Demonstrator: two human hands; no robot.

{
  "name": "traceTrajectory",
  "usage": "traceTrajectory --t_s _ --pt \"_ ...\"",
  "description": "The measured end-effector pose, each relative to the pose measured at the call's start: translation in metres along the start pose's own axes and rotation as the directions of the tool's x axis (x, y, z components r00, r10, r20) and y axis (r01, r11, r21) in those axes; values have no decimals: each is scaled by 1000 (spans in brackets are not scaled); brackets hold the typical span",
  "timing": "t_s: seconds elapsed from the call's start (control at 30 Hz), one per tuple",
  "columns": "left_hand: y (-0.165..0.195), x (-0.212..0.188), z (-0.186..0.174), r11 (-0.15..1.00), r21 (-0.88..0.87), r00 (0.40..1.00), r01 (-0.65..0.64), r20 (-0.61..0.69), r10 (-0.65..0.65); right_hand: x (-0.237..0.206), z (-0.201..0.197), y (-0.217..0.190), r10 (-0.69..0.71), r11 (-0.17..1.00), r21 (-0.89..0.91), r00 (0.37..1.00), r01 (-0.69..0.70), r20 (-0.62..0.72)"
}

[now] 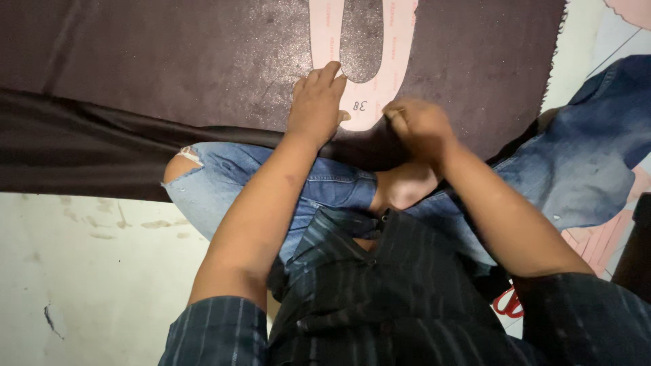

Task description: The person places a U-shaped paper pattern on a dark fabric and uses a small pointed tool to trace the outline. They repeatedly reposition the pattern and continue tracing the edges to mark the fabric.

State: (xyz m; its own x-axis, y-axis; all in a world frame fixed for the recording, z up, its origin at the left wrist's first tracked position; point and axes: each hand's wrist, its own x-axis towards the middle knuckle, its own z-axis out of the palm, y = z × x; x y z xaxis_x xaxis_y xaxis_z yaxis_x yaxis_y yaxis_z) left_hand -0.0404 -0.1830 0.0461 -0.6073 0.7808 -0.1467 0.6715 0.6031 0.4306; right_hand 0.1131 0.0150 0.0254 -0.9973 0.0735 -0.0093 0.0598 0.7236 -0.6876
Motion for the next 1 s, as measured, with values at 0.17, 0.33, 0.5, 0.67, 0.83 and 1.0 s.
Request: traceTrajectory --t_s 0.17,0.33,0.5,0.67,0.83,1.0 --pt "1 1 -3 999 -3 999 39 36 -39 -1 9 -7 -94 995 23 993 96 -65" --pt "2 1 -4 998 -11 997 57 57 -56 -10 16 -24 -78 995 74 988 68 137" --pt "2 2 -4 998 -3 998 56 41 -55 1 0 -13 -75 997 -9 996 75 -41" --pt "2 3 -6 998 -19 997 53 62 -51 2 7 -19 -204 979 -19 977 204 -57" --pt "1 2 -7 997 -28 994 69 90 -66 1 32 -36 -119 978 -144 973 149 198" --pt "-4 3 -10 999 -4 995 47 93 -47 -5 19 -22 -151 956 -225 974 187 168"
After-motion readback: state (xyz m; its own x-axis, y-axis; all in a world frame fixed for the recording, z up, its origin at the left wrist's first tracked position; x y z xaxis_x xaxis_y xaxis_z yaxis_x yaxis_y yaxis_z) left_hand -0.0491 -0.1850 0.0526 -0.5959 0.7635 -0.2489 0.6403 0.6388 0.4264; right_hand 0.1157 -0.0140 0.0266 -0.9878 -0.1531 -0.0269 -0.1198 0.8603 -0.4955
